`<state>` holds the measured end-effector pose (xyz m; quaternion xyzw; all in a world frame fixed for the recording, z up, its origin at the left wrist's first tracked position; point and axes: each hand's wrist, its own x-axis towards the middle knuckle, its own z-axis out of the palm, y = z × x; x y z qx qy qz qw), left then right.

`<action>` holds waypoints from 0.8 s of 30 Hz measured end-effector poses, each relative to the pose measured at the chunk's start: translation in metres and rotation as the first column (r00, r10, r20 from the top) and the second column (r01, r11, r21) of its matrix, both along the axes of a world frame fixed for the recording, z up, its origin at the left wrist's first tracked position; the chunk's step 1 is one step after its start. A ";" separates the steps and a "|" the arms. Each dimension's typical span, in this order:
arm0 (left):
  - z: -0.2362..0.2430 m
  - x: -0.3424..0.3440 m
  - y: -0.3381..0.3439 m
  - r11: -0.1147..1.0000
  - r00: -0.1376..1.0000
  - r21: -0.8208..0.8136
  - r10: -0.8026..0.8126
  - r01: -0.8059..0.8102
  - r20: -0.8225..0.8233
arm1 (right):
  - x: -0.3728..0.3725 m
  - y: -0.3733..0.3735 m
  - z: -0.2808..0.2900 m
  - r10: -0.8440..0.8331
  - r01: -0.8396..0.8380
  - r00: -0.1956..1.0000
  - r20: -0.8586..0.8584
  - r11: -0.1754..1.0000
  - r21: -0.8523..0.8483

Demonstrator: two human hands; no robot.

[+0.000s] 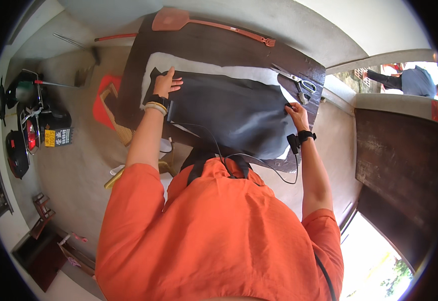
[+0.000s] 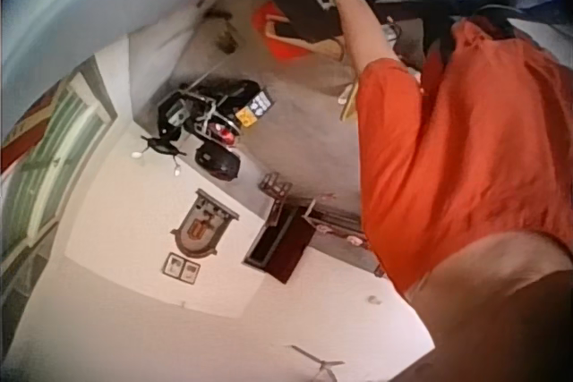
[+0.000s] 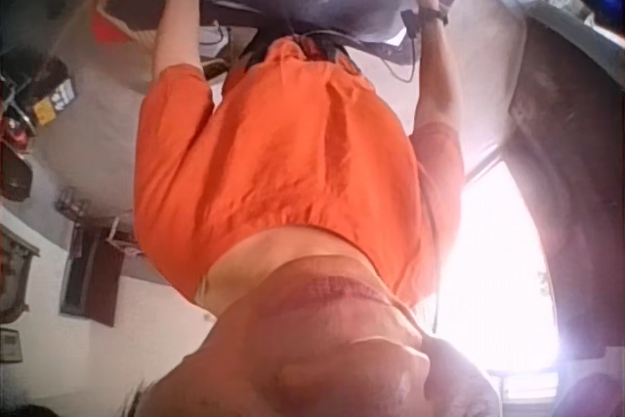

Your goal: The person places a piece of black fabric over white padding on a table and uses shears to cut the padding to match the shape of the fabric.

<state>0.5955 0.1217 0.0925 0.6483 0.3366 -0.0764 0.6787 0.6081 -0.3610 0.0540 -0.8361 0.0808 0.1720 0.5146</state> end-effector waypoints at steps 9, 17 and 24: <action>-0.040 -0.004 0.003 0.815 0.971 0.565 -0.010 -0.131 0.239 | -0.035 0.009 -0.001 -0.282 0.396 0.882 0.377 0.877 -0.271; -0.031 -0.051 0.035 0.246 0.984 0.968 0.177 -0.047 0.002 | -0.147 -0.002 -0.003 -0.632 0.653 0.726 -0.270 0.757 -0.019; -0.031 -0.060 0.032 0.405 0.939 0.909 0.265 0.098 -0.219 | -0.145 -0.027 -0.028 -0.500 0.518 0.805 -0.320 0.855 -0.030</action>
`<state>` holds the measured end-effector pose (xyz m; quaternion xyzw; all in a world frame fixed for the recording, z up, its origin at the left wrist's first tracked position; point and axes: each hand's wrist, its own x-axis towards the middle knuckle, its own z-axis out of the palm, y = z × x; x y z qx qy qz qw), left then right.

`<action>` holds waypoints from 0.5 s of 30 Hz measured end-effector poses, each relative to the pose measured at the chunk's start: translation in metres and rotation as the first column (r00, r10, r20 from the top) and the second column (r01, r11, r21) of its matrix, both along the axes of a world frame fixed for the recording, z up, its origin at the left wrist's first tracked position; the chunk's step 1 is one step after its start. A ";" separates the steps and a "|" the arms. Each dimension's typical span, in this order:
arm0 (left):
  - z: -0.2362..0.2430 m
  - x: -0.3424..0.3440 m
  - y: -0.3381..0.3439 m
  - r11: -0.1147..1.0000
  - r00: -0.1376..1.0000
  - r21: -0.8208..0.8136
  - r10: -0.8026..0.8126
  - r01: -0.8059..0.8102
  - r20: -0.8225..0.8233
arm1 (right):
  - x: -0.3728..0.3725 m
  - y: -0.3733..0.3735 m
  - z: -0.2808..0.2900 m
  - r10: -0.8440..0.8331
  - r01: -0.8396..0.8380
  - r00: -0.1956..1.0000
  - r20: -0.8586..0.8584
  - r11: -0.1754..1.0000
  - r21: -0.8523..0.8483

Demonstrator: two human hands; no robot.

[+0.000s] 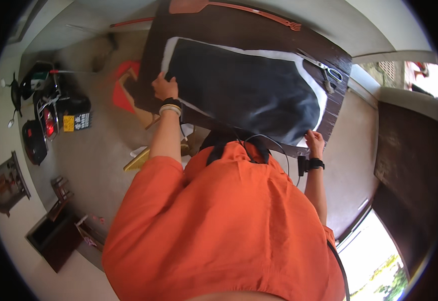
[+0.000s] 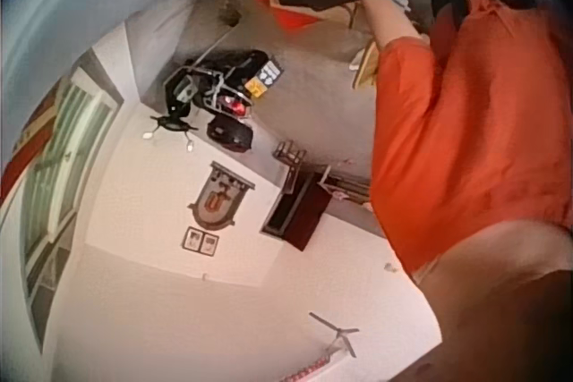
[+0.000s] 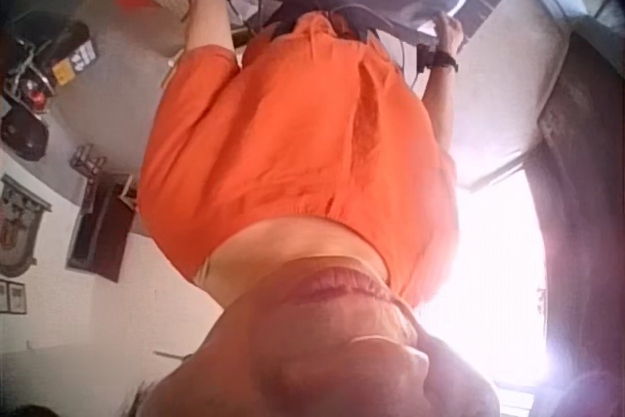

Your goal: The person places a piece of black fabric over white padding on a table and uses shears to cut the padding to match the shape of the fabric.

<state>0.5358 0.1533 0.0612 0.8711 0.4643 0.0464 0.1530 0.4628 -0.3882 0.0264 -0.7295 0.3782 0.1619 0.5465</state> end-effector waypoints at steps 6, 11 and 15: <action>0.006 -0.018 0.006 0.990 0.996 0.134 -0.046 0.035 0.082 | 0.015 0.020 0.039 0.069 -0.066 0.997 -0.046 0.996 0.065; 0.008 -0.025 0.024 0.989 0.988 -0.130 0.082 -0.065 0.132 | 0.017 0.012 0.019 0.086 -0.078 0.995 -0.048 0.986 0.146; -0.009 -0.030 0.032 0.978 0.981 -0.167 0.144 -0.122 0.131 | 0.020 0.012 0.017 -0.002 0.000 1.000 0.021 0.992 0.130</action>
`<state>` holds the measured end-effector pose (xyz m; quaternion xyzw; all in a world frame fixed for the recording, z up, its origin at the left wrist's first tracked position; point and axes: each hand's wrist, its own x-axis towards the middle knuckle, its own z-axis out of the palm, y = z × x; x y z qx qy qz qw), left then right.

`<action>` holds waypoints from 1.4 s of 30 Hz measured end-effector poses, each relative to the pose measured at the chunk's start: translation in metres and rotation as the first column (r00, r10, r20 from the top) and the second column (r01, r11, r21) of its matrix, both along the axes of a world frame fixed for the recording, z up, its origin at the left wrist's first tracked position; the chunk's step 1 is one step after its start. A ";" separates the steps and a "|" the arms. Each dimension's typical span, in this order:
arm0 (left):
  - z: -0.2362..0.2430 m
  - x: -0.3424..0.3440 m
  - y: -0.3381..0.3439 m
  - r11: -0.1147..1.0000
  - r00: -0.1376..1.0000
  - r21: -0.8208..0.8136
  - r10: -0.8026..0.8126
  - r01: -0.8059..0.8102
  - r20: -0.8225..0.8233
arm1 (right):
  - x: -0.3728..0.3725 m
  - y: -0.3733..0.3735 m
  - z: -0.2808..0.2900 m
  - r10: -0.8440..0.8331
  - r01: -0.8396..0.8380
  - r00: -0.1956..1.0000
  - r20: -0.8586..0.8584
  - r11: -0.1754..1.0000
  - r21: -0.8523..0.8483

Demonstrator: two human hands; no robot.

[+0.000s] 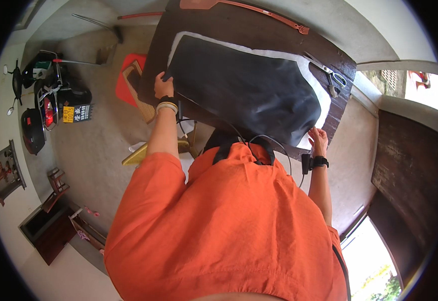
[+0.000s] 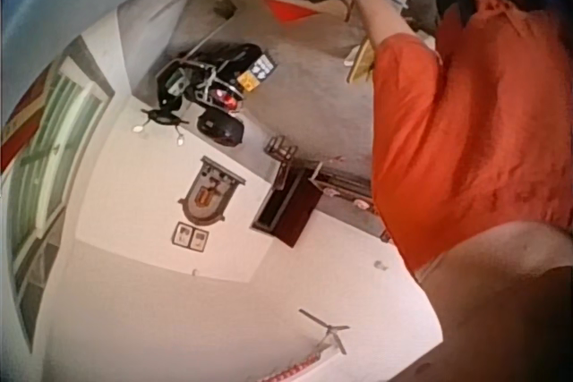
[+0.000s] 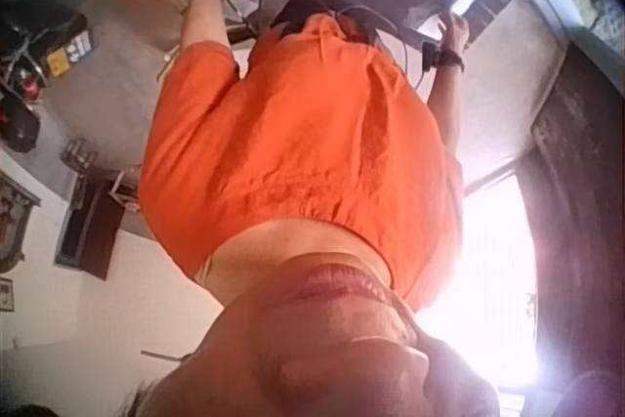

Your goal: The person places a piece of black fabric over white padding on a table and uses shears to cut the padding to match the shape of the fabric.

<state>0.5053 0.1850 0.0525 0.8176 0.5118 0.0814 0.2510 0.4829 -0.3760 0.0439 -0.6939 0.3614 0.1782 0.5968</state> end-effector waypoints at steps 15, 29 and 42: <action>-0.044 -0.002 0.023 0.979 0.984 -0.134 -0.137 0.151 0.112 | 0.000 0.013 0.027 0.000 -0.005 0.979 -0.201 1.000 -0.024; -0.062 -0.003 0.038 0.980 0.985 -0.139 -0.127 0.143 0.117 | -0.017 0.012 0.011 -0.107 0.097 0.993 0.041 0.975 0.202; -0.026 0.002 0.015 0.976 0.988 -0.152 -0.152 0.155 0.033 | -0.011 0.007 0.020 0.260 -0.256 0.965 -0.045 0.963 0.083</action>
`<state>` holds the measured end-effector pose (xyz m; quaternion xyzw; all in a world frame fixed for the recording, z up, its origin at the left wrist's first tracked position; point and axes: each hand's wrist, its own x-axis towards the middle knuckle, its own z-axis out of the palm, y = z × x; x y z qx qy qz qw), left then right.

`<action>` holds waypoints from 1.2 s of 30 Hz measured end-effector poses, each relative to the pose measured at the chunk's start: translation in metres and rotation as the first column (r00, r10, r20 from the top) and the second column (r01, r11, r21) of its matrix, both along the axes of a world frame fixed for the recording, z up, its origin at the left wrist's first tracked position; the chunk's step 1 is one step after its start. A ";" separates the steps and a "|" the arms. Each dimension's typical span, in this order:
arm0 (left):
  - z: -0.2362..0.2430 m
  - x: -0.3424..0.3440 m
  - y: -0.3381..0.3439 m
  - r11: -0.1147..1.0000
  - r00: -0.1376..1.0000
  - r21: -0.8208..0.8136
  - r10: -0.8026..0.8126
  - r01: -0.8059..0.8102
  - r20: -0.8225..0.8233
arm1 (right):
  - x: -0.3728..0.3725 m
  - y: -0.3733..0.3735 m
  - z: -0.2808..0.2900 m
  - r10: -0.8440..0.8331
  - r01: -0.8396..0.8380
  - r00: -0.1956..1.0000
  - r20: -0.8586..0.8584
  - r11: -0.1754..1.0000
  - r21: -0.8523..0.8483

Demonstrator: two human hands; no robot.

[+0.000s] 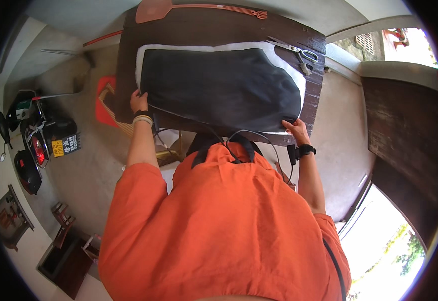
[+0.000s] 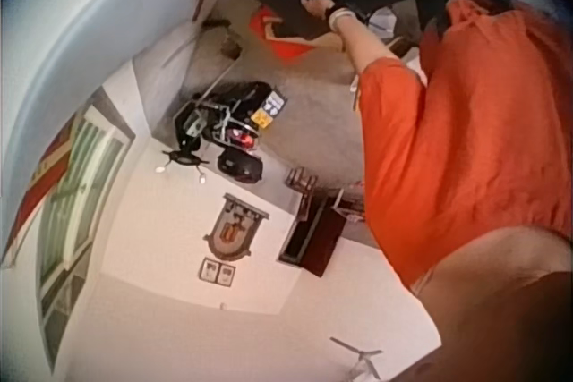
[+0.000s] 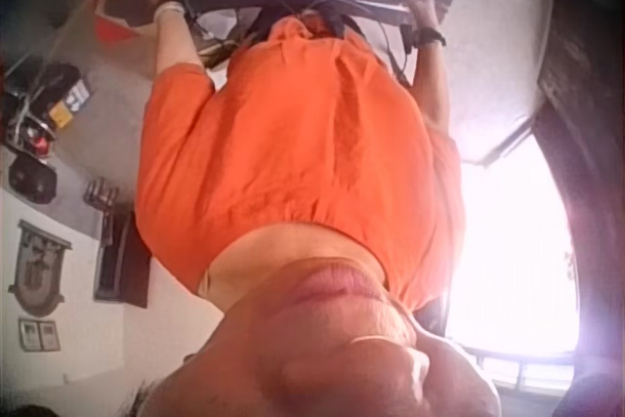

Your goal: The person places a piece of black fabric over white padding on a table and uses shears to cut the padding to match the shape of the fabric.

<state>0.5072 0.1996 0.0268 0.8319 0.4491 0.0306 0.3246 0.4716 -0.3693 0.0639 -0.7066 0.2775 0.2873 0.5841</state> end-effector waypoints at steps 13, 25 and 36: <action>-0.016 -0.009 0.011 0.996 0.985 -0.014 0.094 -0.093 0.144 | 0.014 -0.010 0.009 0.167 -0.177 0.981 -0.103 0.979 -0.101; 0.000 -0.016 0.008 0.995 0.974 0.047 0.076 -0.088 0.216 | 0.012 -0.008 -0.009 0.171 -0.181 0.979 -0.110 0.980 -0.086; 0.065 0.060 -0.071 0.797 0.742 0.477 -0.563 0.371 0.364 | 0.014 -0.054 0.008 0.092 -0.109 0.993 -0.069 0.940 -0.324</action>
